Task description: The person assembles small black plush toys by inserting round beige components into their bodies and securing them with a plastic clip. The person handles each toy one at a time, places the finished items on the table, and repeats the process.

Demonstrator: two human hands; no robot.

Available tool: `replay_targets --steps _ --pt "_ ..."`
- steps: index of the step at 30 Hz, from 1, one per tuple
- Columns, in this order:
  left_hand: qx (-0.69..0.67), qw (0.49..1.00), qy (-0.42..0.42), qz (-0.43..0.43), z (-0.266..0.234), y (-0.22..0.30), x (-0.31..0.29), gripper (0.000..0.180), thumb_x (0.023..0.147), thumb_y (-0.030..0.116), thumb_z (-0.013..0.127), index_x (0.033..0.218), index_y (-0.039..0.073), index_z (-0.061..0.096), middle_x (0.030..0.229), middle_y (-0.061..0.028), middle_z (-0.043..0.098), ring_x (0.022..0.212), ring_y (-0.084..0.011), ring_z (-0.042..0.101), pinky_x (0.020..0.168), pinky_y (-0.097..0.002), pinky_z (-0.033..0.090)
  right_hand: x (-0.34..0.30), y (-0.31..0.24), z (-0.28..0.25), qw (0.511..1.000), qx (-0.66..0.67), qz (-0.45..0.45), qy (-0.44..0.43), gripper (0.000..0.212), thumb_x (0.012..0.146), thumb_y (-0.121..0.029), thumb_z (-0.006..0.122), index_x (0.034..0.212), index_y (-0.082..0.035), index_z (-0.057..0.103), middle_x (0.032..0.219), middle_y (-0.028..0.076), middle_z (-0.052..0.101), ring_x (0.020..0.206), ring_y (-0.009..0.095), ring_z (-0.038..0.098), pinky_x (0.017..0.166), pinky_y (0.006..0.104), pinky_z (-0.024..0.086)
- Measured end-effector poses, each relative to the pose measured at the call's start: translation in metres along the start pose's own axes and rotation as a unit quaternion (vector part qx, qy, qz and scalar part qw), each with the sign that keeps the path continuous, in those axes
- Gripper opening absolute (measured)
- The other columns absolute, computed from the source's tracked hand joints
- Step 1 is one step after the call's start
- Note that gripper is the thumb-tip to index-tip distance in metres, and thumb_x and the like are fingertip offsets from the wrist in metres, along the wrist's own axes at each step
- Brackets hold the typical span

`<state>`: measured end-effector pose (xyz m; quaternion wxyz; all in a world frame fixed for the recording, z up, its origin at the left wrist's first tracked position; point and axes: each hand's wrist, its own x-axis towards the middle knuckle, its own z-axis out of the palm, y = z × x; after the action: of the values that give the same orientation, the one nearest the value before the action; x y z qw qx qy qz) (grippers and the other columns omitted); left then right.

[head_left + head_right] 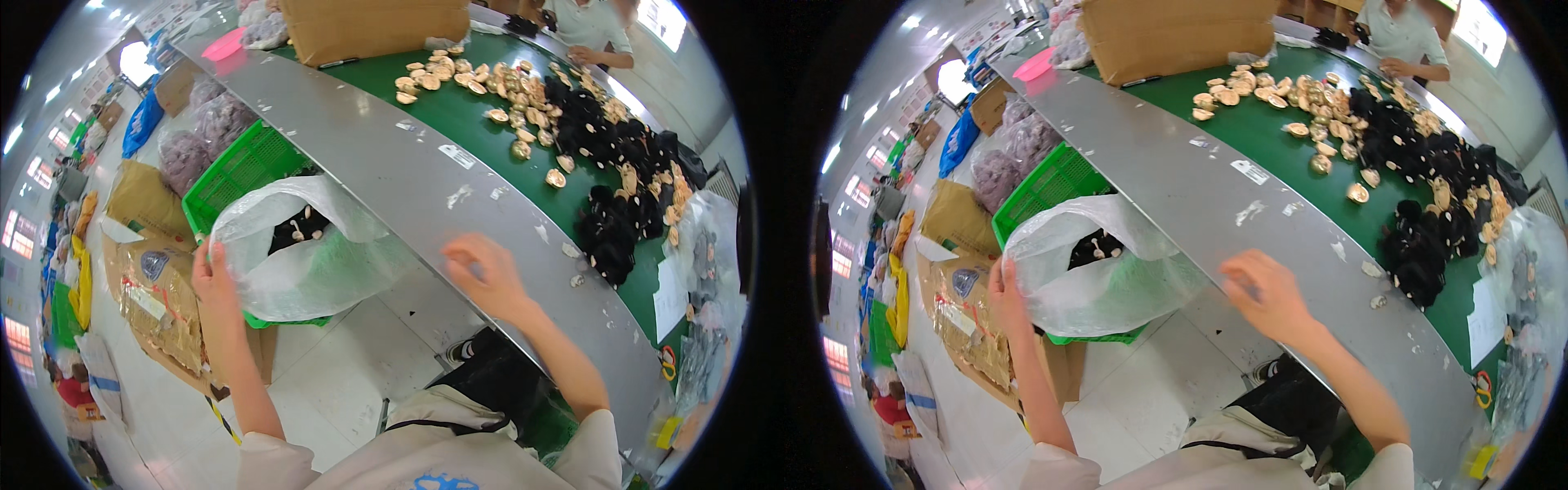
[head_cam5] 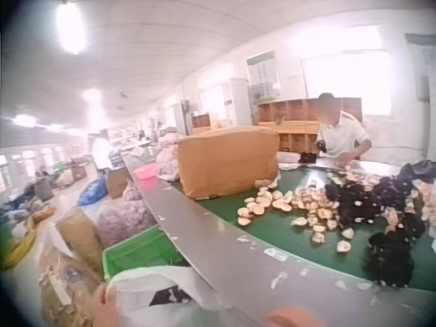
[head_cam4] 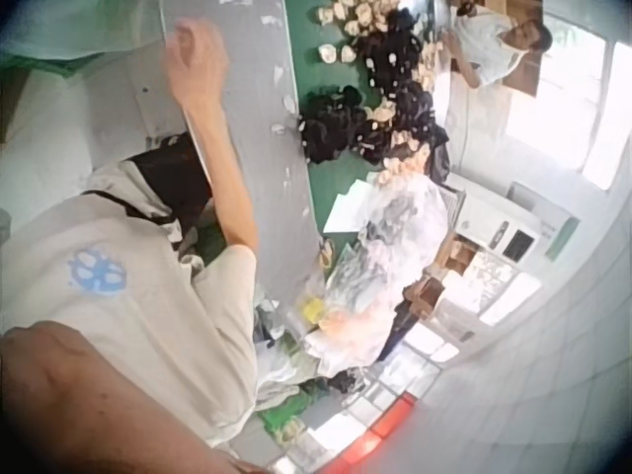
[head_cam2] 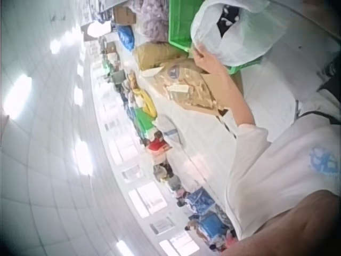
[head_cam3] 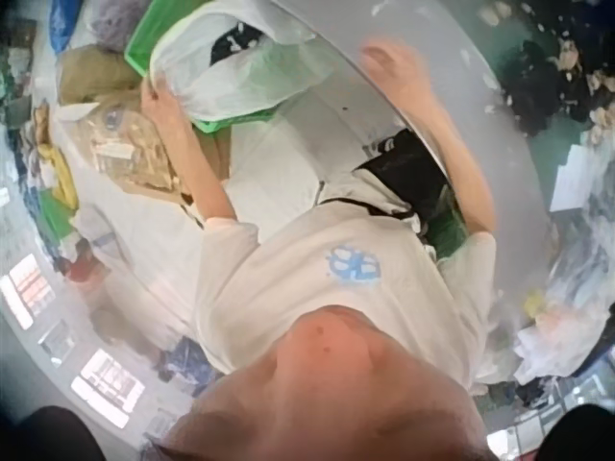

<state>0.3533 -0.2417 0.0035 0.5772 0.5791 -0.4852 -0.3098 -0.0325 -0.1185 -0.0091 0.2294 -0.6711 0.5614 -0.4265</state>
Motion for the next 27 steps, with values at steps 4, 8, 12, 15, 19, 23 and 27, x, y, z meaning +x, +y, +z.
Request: replay_targets --steps 4,8,12,15,19,23,27 --pt "0.305 0.910 0.108 0.261 0.024 0.043 -0.036 0.044 0.095 0.021 0.060 0.133 0.000 0.052 0.113 -0.0104 0.062 0.100 -0.0205 0.058 0.092 -0.0344 0.045 -0.101 0.012 -0.094 0.981 -0.088 0.101 0.142 0.011 0.090 -0.009 0.060 0.095 -0.001 0.065 0.083 0.009 0.064 0.074 0.019 0.065 0.069 0.0296 0.051" --pt "0.083 0.935 -0.113 0.325 0.070 0.032 -0.119 0.039 0.092 0.010 0.059 0.129 -0.001 0.053 0.108 -0.0119 0.061 0.093 -0.0198 0.059 0.085 -0.0330 0.047 -0.209 0.018 -0.142 0.927 -0.107 0.220 0.284 0.011 0.090 -0.009 0.059 0.091 0.001 0.064 0.082 0.009 0.064 0.069 0.017 0.061 0.065 0.0287 0.048" --pt "0.012 0.904 -0.361 0.228 0.167 0.047 -0.185 0.031 0.090 0.006 0.056 0.120 0.000 0.058 0.096 -0.0084 0.064 0.078 -0.0147 0.062 0.072 -0.0282 0.050 -0.287 0.004 -0.143 0.863 -0.267 0.282 0.324 0.012 0.091 -0.010 0.059 0.089 0.000 0.064 0.077 0.009 0.062 0.066 0.015 0.058 0.062 0.0274 0.046" --pt "0.002 0.860 -0.442 0.255 0.233 0.068 -0.191 0.029 0.089 0.007 0.058 0.117 0.001 0.060 0.090 -0.0076 0.065 0.078 -0.0148 0.063 0.069 -0.0285 0.051 -0.321 -0.004 -0.124 0.800 -0.243 0.383 0.393 0.011 0.090 -0.010 0.060 0.086 -0.001 0.064 0.074 0.010 0.061 0.066 0.018 0.057 0.062 0.0302 0.045" --pt "0.073 0.805 -0.477 0.344 0.350 0.086 -0.174 0.034 0.089 0.014 0.063 0.121 0.002 0.058 0.103 -0.0123 0.065 0.093 -0.0254 0.064 0.078 -0.0369 0.051 -0.337 0.000 -0.104 0.772 -0.339 0.325 0.428 0.006 0.084 -0.009 0.061 0.080 -0.006 0.063 0.072 0.007 0.059 0.066 0.026 0.053 0.065 0.0373 0.041" --pt "0.221 0.777 -0.398 0.434 0.460 0.065 -0.153 0.068 0.082 0.035 0.073 0.136 0.004 0.046 0.132 -0.0171 0.050 0.121 -0.0336 0.050 0.096 -0.0500 0.041 -0.334 0.008 -0.104 0.764 -0.380 0.305 0.424 0.002 0.080 -0.007 0.063 0.079 -0.007 0.061 0.071 0.006 0.058 0.064 0.026 0.051 0.064 0.0381 0.038" --pt "0.260 0.749 -0.406 0.454 0.547 0.052 -0.137 0.093 0.078 0.055 0.071 0.148 0.006 0.034 0.149 -0.0223 0.034 0.138 -0.0410 0.031 0.107 -0.0594 0.027 -0.333 0.015 -0.111 0.769 -0.398 0.292 0.406 0.004 0.078 -0.006 0.063 0.079 -0.008 0.060 0.068 0.006 0.056 0.061 0.025 0.049 0.061 0.0372 0.036"
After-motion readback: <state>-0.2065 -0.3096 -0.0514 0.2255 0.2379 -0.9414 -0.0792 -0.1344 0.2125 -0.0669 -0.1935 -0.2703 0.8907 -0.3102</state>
